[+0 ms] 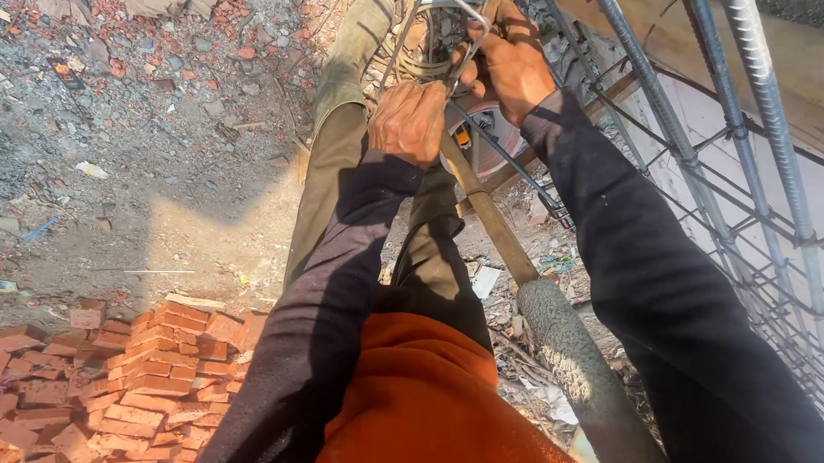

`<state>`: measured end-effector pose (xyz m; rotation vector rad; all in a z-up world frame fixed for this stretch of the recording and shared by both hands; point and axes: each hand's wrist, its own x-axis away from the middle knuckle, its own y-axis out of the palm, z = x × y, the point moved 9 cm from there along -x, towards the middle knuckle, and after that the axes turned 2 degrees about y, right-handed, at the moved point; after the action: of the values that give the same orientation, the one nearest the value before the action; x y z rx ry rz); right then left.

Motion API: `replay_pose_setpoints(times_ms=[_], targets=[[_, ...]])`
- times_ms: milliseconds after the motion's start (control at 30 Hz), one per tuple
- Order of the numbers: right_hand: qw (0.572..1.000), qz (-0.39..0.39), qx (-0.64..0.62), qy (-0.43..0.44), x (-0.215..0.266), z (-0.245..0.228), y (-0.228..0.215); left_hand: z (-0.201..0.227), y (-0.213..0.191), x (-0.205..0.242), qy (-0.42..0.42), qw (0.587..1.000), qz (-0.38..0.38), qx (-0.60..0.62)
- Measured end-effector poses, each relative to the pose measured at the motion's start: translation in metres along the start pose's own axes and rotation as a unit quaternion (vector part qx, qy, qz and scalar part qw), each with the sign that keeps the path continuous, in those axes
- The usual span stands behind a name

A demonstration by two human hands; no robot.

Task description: The person positions metal stirrups along a rebar frame and fastens the rebar intersections with tie wire using pliers.

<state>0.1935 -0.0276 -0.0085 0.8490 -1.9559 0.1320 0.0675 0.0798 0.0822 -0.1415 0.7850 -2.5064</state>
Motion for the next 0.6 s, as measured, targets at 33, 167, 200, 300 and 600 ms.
replay_pose_setpoints(times_ms=[33, 167, 200, 300, 600], targets=[[1.000, -0.001, 0.001, -0.002, -0.002, 0.007, -0.003, -0.004, 0.003, 0.005, 0.001, 1.000, 0.002, -0.001], [0.993, 0.106, 0.044, -0.037, 0.011, 0.023, -0.038, -0.037, 0.013, 0.024, -0.102, 0.991, 0.036, 0.077], [0.990, 0.133, 0.040, -0.013, 0.020, 0.035, -0.045, -0.048, 0.012, 0.033, -0.149, 0.983, 0.057, 0.094], [0.974, 0.224, 0.031, 0.033, 0.034, 0.071, -0.075, -0.072, 0.003, 0.048, -0.227, 0.968, 0.078, 0.076], [0.962, 0.269, 0.039, -0.030, 0.028, 0.048, -0.026, -0.088, 0.022, 0.050, -0.332, 0.915, 0.043, 0.224]])
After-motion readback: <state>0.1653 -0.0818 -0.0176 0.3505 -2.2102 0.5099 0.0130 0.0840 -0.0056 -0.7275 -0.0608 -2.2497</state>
